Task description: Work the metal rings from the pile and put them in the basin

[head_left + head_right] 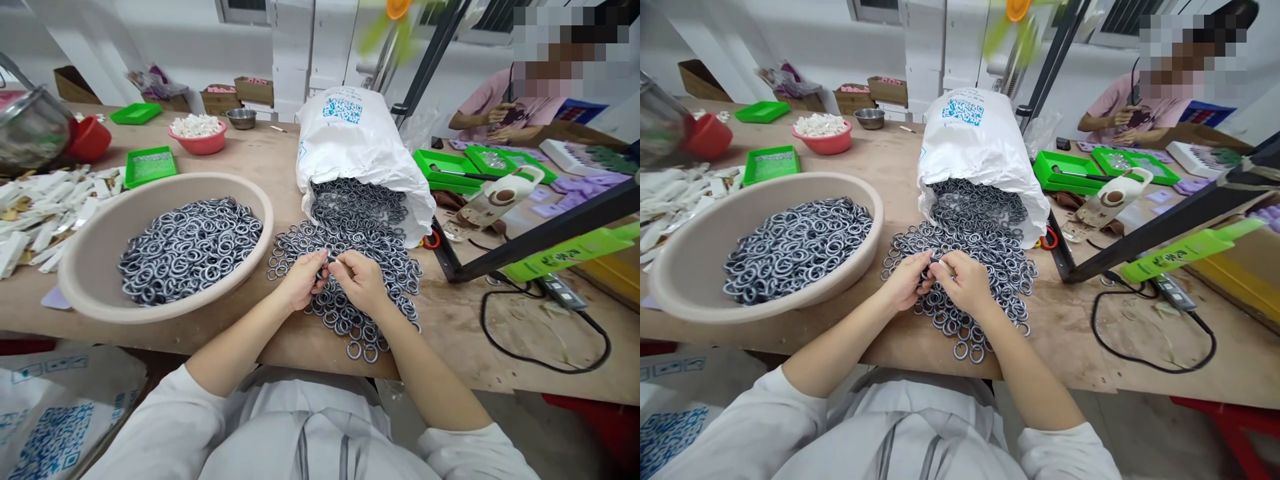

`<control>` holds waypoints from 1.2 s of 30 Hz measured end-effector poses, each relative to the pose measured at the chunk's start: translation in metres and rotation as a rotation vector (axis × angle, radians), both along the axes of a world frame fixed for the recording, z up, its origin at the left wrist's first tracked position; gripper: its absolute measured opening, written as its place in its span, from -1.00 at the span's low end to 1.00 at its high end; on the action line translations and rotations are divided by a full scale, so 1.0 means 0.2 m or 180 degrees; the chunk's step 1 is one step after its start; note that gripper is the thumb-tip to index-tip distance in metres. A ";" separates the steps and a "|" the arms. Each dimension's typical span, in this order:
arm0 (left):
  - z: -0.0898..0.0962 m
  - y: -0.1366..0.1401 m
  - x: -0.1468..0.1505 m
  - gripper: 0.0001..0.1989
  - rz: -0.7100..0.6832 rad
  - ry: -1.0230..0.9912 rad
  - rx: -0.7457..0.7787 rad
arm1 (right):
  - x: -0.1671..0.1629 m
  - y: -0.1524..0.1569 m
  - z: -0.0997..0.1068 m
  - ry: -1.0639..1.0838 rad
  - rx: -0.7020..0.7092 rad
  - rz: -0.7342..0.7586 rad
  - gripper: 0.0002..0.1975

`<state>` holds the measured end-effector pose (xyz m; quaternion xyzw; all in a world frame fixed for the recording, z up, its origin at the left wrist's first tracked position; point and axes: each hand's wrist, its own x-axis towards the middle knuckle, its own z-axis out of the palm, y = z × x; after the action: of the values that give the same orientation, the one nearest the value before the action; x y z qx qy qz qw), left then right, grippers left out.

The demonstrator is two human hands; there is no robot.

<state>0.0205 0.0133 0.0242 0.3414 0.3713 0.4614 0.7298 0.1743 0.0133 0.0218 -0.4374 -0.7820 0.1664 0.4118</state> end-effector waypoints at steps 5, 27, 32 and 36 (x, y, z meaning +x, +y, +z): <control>-0.01 0.00 0.01 -0.51 -0.0015 -0.0023 -0.0014 | -0.01 -0.02 0.01 -0.0195 0.0042 0.0019 -0.72; 0.01 0.08 -0.09 -0.85 0.0199 -0.0256 -0.0210 | 0.04 0.21 -0.07 -0.2363 -0.0885 -0.1315 -0.73; 0.03 0.10 -0.10 -0.89 0.0294 -0.0541 -0.0742 | 0.02 0.19 -0.07 -0.2481 -0.0923 -0.1126 -0.68; 0.02 0.09 -0.10 -0.73 0.0365 -0.0561 -0.0709 | 0.05 0.20 -0.07 -0.1925 -0.1057 -0.1122 -0.76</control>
<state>0.0008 0.0320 0.0290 0.1947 0.3736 0.4865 0.7654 0.1837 0.0542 0.0075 -0.6551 -0.7433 0.0808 0.1084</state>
